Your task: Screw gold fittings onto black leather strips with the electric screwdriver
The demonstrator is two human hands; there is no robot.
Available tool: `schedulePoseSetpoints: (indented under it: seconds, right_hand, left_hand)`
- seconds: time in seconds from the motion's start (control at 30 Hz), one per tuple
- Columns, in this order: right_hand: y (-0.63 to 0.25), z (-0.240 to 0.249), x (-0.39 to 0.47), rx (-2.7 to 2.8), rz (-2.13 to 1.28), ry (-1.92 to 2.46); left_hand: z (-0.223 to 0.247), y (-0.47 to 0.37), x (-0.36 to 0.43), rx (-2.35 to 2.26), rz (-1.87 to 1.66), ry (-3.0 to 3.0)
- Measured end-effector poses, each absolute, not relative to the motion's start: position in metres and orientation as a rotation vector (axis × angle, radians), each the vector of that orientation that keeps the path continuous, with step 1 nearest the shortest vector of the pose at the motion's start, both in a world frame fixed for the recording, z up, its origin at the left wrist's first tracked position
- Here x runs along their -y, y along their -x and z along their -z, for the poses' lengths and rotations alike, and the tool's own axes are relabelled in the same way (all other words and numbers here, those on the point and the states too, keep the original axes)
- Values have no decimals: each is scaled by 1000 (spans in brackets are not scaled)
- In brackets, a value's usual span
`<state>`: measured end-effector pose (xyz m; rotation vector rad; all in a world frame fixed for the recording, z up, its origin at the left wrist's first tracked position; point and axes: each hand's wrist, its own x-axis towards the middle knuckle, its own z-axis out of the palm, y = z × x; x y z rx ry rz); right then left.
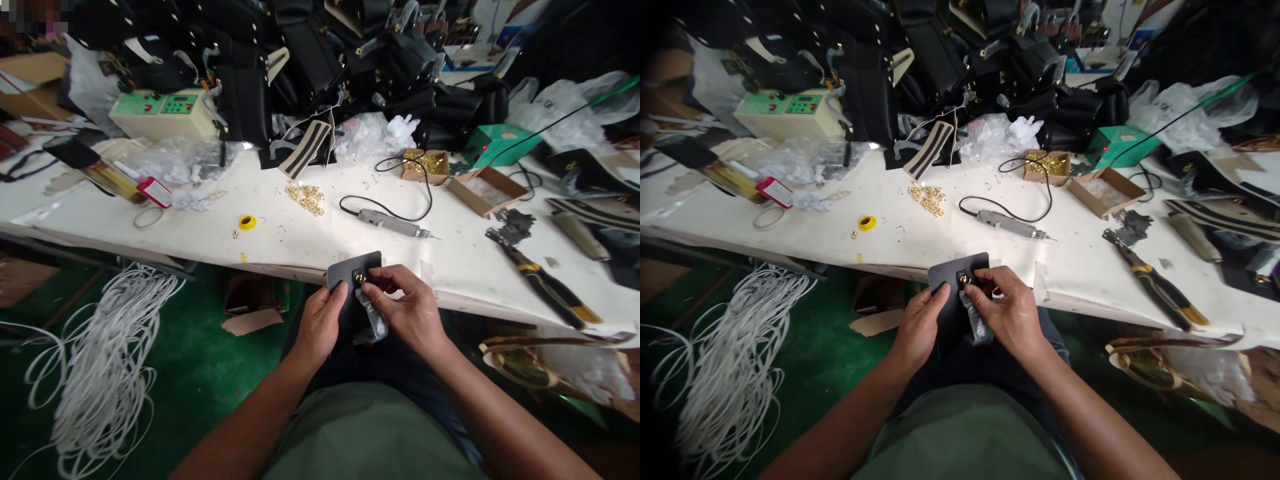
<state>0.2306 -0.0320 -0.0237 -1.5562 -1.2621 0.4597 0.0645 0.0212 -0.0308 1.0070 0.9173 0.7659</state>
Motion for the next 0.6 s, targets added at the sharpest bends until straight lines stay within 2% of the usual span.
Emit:
schedulePoseSetpoints:
  seconds: [0.13,0.3,0.37,0.6]
  right_hand:
    - [-233,24,30,1253,-568,1575]
    - [-229,17,33,954,-950,1520]
    - [-228,16,36,894,-1003,1505]
    - [-232,19,42,1224,-566,1543]
  left_hand:
    - [27,-62,-17,-948,-754,-1191]
    - [29,-60,-14,-969,-739,-1272]
    - [29,-61,-12,-978,-738,-1302]
    - [22,-62,-9,-964,-727,-1341]
